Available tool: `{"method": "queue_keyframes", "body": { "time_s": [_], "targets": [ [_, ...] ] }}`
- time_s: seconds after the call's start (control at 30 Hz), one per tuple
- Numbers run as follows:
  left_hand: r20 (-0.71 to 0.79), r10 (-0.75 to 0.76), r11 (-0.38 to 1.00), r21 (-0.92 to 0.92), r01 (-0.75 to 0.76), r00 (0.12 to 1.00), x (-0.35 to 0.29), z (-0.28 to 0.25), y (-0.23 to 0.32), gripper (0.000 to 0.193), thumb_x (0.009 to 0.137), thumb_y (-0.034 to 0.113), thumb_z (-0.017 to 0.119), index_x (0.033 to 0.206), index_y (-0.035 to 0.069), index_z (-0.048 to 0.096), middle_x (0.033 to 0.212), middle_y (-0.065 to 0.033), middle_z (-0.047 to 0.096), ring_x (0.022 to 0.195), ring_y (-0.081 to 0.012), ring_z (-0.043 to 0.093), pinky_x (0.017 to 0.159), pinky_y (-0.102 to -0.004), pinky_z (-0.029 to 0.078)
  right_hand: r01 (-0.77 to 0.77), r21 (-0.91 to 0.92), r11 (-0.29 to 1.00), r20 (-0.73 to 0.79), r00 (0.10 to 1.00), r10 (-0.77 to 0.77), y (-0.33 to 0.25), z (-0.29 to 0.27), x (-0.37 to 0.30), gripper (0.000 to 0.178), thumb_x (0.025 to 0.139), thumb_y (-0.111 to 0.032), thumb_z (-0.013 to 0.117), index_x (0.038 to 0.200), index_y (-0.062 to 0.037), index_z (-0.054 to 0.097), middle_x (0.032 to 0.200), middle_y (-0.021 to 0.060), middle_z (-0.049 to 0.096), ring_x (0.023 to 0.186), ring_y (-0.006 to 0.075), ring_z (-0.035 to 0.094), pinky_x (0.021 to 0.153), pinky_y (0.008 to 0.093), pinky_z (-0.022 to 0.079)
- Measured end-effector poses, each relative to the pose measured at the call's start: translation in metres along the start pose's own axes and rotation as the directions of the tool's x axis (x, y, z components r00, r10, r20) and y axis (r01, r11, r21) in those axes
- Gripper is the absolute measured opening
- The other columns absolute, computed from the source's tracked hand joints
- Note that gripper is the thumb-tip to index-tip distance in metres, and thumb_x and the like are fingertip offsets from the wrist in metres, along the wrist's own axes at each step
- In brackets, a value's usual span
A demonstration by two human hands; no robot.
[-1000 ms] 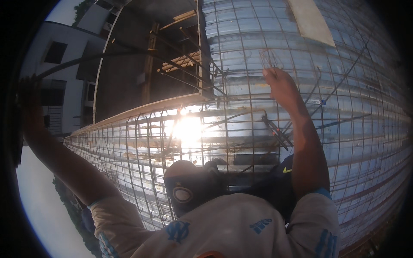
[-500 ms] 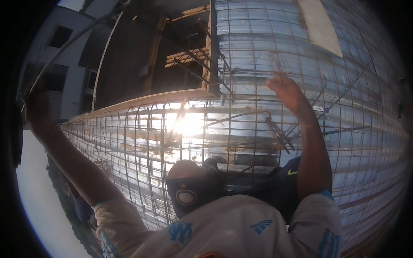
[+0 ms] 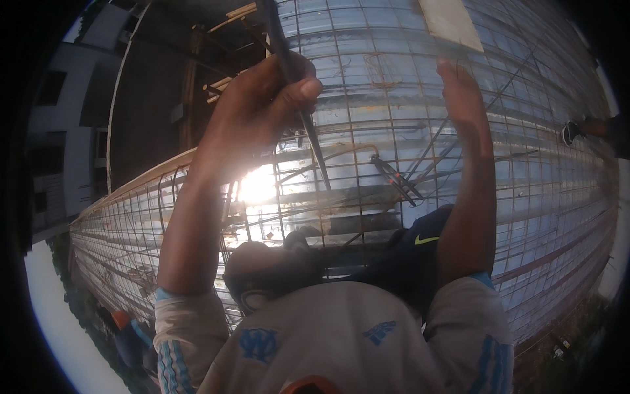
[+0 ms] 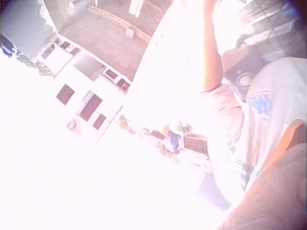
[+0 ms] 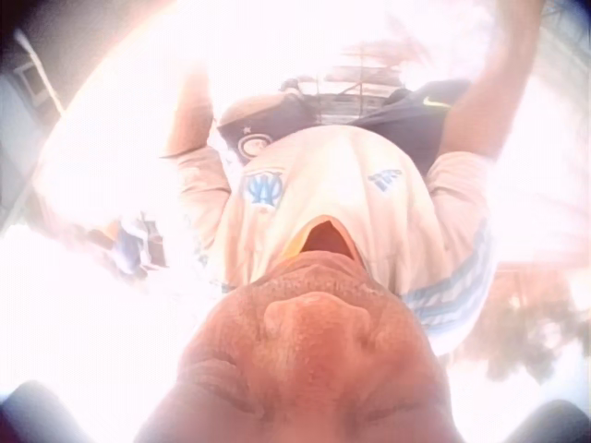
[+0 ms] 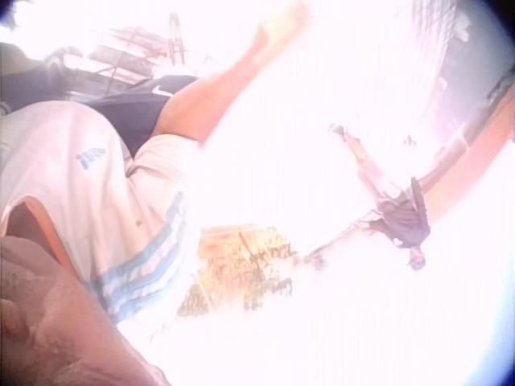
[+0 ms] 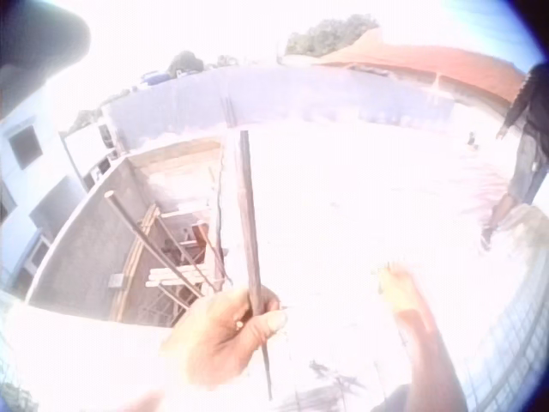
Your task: The person climbs a metal scaffolding structure and uses pliers to twist wire ties, securing metal poles to the frame. He moves along the scaffolding, positioning and fastening multiple joints.
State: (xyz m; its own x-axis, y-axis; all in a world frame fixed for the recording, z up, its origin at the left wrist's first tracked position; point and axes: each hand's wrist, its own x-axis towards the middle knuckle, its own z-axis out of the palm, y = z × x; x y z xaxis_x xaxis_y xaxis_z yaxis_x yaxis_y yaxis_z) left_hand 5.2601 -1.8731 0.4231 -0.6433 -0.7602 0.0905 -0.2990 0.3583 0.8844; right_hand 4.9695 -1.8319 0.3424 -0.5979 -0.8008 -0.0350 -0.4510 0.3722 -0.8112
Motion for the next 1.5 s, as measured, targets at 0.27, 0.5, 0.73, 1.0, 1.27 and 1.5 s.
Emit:
{"method": "queue_keyframes", "body": {
  "time_s": [0.27, 0.5, 0.73, 1.0, 1.27, 1.5],
  "targets": [
    [0.170, -0.316, 0.907, 0.342, 0.245, 0.933, 0.060, 0.185, -0.225, 0.032, 0.092, 0.029, 0.056, 0.103, -0.001, 0.058, 0.090, -0.0242, 0.064, 0.093, -0.0415, 0.061, 0.080, -0.0483, 0.047, -0.006, -0.011, 1.000, 0.357, 0.934, 0.010, -0.009, 0.028, -0.034, 0.062, 0.095, -0.055, 0.035, 0.100, -0.0002, 0.063, 0.081, 0.0116, 0.060, 0.078, 0.0252, 0.055, 0.077, 0.0359, 0.042],
    [0.069, -0.294, 0.955, -0.021, 0.296, 0.953, 0.072, 0.164, -0.199, 0.050, 0.092, 0.035, 0.056, 0.131, 0.004, 0.049, 0.112, -0.0182, 0.060, 0.104, -0.0302, 0.059, 0.089, -0.0424, 0.048, 0.083, -0.263, 0.961, 0.542, 0.837, 0.076, 0.011, 0.044, -0.033, 0.060, 0.097, -0.051, 0.032, 0.100, -0.0004, 0.064, 0.089, 0.0213, 0.064, 0.088, 0.0354, 0.061, 0.082, 0.0420, 0.044],
    [0.331, -0.189, 0.742, -0.568, 0.355, 0.924, 0.051, 0.084, -0.134, 0.033, 0.093, 0.029, 0.059, 0.107, -0.001, 0.057, 0.094, -0.0087, 0.062, 0.087, -0.0164, 0.060, 0.080, -0.0319, 0.050, 0.374, -0.414, 0.830, 0.625, 0.780, -0.040, -0.003, 0.068, -0.040, 0.045, 0.098, -0.040, 0.035, 0.102, -0.0036, 0.061, 0.084, 0.0206, 0.064, 0.084, 0.0386, 0.061, 0.077, 0.0464, 0.047],
    [0.238, -0.425, 0.497, -0.745, 0.445, 0.873, -0.039, 0.055, -0.210, 0.020, 0.091, 0.021, 0.062, 0.084, 0.002, 0.059, 0.075, -0.0052, 0.060, 0.067, -0.0134, 0.058, 0.066, -0.0279, 0.050, 0.343, -0.031, 0.939, 0.725, 0.654, -0.215, 0.000, 0.112, -0.094, 0.023, 0.090, -0.015, 0.058, 0.110, -0.0030, 0.058, 0.071, 0.0144, 0.060, 0.069, 0.0234, 0.061, 0.063, 0.0358, 0.045],
    [0.155, -0.548, 0.593, -0.621, 0.512, 0.822, -0.087, 0.000, -0.275, 0.032, 0.090, 0.034, 0.062, 0.098, 0.003, 0.062, 0.087, -0.0040, 0.063, 0.082, -0.0138, 0.059, 0.074, -0.0286, 0.048, 0.161, -0.036, 0.986, 0.740, 0.668, -0.082, 0.006, 0.189, -0.118, 0.032, 0.090, -0.018, 0.057, 0.118, -0.0020, 0.060, 0.085, 0.0162, 0.065, 0.074, 0.0222, 0.061, 0.073, 0.0333, 0.047],
    [-0.419, -0.498, 0.829, -0.487, 0.276, 0.759, -0.079, -0.018, -0.331, 0.028, 0.090, 0.018, 0.058, 0.113, 0.002, 0.059, 0.099, -0.0101, 0.064, 0.091, -0.0185, 0.060, 0.080, -0.0319, 0.047, 0.239, -0.011, 0.971, 0.467, 0.860, -0.206, 0.022, 0.301, -0.108, 0.034, 0.090, -0.016, 0.055, 0.118, 0.0027, 0.060, 0.099, 0.0232, 0.066, 0.087, 0.0302, 0.065, 0.081, 0.0357, 0.048]
  ]
}}
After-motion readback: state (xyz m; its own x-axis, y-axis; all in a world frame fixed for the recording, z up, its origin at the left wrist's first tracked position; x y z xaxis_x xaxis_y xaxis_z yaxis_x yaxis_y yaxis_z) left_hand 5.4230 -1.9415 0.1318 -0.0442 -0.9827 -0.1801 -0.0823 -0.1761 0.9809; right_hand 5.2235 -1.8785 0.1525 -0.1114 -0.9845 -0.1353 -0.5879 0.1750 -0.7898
